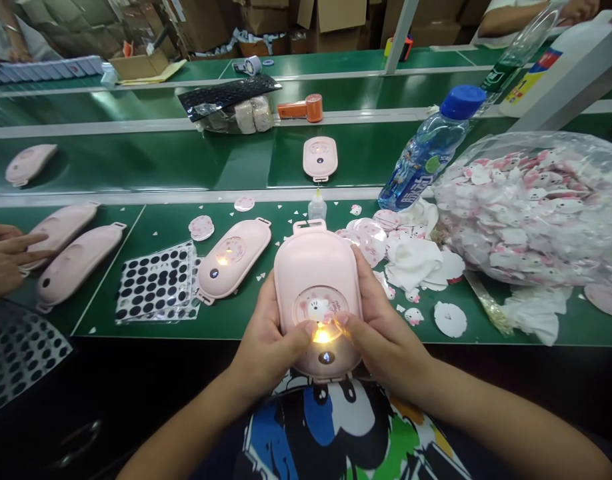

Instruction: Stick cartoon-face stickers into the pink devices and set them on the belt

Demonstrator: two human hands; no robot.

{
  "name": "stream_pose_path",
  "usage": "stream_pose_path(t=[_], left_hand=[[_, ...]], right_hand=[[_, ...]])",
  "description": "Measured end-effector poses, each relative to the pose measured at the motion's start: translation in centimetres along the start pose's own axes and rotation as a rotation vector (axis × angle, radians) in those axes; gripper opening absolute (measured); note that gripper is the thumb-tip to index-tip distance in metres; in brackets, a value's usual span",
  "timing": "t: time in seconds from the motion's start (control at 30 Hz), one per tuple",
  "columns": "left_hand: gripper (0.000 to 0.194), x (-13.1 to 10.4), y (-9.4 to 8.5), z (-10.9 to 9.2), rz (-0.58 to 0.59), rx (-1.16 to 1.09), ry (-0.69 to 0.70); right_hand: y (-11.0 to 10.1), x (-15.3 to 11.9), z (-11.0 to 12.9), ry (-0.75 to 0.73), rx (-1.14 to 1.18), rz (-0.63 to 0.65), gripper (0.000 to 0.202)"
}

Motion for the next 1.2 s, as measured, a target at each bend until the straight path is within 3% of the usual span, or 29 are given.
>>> stream_pose_path(t=[0.33,0.5,0.67,0.83,1.07,1.2], left_hand=[[0.067,-0.2,-0.4,0.5,0.0,-0.045,0.025],[0.069,-0.3,0.0,0.0,0.054,-0.043,0.011],[0.068,-0.5,0.5,-0.1,0.038,-0.074,0.014],[0.068,-0.5,0.8,0.1,0.011,-0.084,0.03],[0.067,-0.7,0.3,0.6,-0.032,-0.101,-0.072],[0.07,-0.7,0.2,0.6,0.011,-0.096,-0.043]], right_hand=[[0.1,-0.3,0.2,-0.007,0.014,-0.022,0.073],[0.1,-0.5,0.3,0.009,0.058,-0.037,0.074],[0.0,-0.5,0.3,0.01,0.081,-0.019,0.079],[-0.1,-0.5,0.3,-0.018,-0.021,-0.056,0.08],[0.2,-1.0,0.2,-0.036,-0.066,-0.087,0.076],[0.2,-1.4,0.3,-0.087,-0.179,-0.079,0.076]])
Point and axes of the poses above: each hand's wrist, its own x-axis towards the middle knuckle, its own y-axis out of the palm, z = x × y, the point moved 1 cm from there along x, towards the middle knuckle, and after that the axes turned 2 degrees about -x, right-handed, at the moved point
